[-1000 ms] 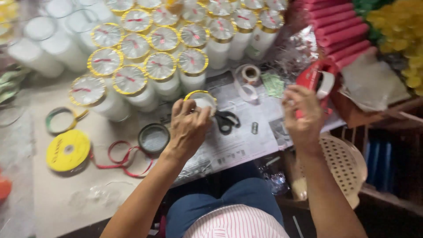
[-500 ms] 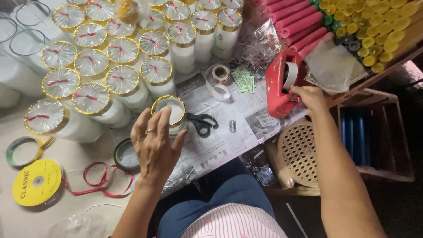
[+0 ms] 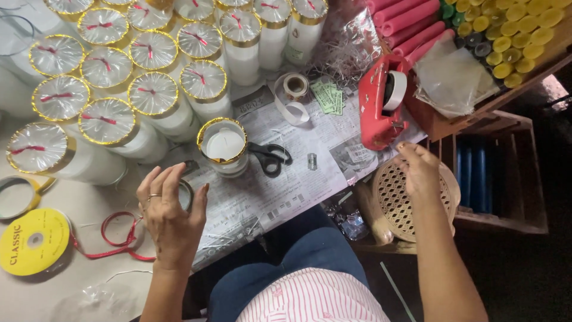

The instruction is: Applying decorative gold bands and labels to candle jars and placing them in plastic sleeves.

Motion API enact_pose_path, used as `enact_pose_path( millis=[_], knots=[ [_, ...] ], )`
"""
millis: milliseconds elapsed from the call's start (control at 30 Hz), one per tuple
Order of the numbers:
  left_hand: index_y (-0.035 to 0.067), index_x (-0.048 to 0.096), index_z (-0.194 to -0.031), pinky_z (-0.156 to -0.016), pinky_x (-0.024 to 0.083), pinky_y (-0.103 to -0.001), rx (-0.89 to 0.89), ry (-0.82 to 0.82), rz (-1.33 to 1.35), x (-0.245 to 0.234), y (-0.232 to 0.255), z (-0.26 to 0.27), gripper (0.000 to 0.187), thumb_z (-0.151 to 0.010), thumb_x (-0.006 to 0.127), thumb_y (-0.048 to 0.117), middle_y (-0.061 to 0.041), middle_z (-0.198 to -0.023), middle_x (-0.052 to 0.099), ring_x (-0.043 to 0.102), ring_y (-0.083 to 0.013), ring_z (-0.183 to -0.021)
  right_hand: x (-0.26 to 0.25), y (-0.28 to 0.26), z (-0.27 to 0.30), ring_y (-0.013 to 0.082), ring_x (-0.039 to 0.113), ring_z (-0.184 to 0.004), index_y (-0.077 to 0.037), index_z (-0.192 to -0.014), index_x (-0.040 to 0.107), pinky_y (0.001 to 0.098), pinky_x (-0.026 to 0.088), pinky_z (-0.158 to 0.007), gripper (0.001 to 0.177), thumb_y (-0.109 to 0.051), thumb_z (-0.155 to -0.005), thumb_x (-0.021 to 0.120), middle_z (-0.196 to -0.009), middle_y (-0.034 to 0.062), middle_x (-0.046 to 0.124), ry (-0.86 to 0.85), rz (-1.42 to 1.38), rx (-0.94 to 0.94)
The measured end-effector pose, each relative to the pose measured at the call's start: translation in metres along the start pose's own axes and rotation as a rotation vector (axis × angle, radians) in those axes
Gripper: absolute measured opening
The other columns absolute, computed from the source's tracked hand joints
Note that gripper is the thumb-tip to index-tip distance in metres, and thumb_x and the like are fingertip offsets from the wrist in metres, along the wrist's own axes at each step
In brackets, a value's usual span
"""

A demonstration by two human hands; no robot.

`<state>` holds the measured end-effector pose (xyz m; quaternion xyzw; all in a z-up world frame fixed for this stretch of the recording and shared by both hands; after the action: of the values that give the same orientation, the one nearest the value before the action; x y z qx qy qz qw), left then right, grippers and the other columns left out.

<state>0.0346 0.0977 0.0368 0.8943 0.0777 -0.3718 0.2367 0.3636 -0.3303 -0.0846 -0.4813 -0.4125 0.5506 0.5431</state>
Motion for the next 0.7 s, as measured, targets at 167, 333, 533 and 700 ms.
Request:
enact_pose_path(
  millis=[167,333,533,700],
  knots=[
    [0.007,0.068,-0.131,-0.106,0.04,-0.044,-0.046,-0.05,0.116,0.015,-0.006,0.004,0.051,-0.085,0.085,0.021,-0.012,-0.122,0.067,0.056,-0.0349,-0.126,0.018,0.07,-0.039,0.0081,0.07,-0.072,-0.021,-0.093,0.066,0.0213,0.057,-0.063,0.017,-0.029,-0.089,0.08,-0.083,-0.0032,0.071,-0.088,-0.137,0.181],
    [-0.001,0.059,-0.137,-0.107,0.04,-0.051,-0.143,-0.09,0.3,0.042,-0.02,0.004,0.066,-0.079,0.086,0.015,-0.022,-0.121,0.065,0.058,-0.0423,-0.119,0.026,0.142,-0.077,0.0115,0.07,-0.077,-0.015,-0.097,0.072,0.0277,0.059,-0.062,0.011,-0.02,-0.091,0.08,-0.089,-0.0005,0.073,-0.173,-0.078,0.188],
    [0.011,0.018,-0.161,-0.123,0.025,-0.045,-0.274,-0.35,0.784,0.1,-0.012,-0.028,0.119,-0.07,0.084,0.052,-0.019,-0.162,0.034,0.033,-0.0328,-0.15,0.078,0.009,0.02,0.0105,0.066,-0.087,-0.006,-0.111,0.07,0.0179,0.054,-0.072,0.016,-0.015,-0.098,0.067,-0.101,0.0056,0.072,-0.371,0.104,-0.068],
    [0.019,0.045,-0.153,-0.113,0.046,-0.041,-0.308,0.012,0.642,0.12,-0.027,-0.019,0.125,-0.045,0.102,0.046,-0.012,-0.135,0.062,0.061,-0.0307,-0.127,0.166,-0.095,0.136,0.0179,0.064,-0.098,-0.001,-0.094,0.075,0.0351,0.054,-0.089,0.007,-0.004,-0.094,0.069,-0.098,0.0136,0.068,-0.818,0.217,-0.504]
  ],
)
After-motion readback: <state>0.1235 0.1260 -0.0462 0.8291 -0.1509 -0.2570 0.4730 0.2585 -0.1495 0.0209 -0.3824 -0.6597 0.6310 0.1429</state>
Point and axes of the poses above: each hand's wrist, its own z-axis away from the middle knuckle, its own x-axis out of the palm, y = z × x, the point moved 9 cm from there along -z, towards the middle knuckle
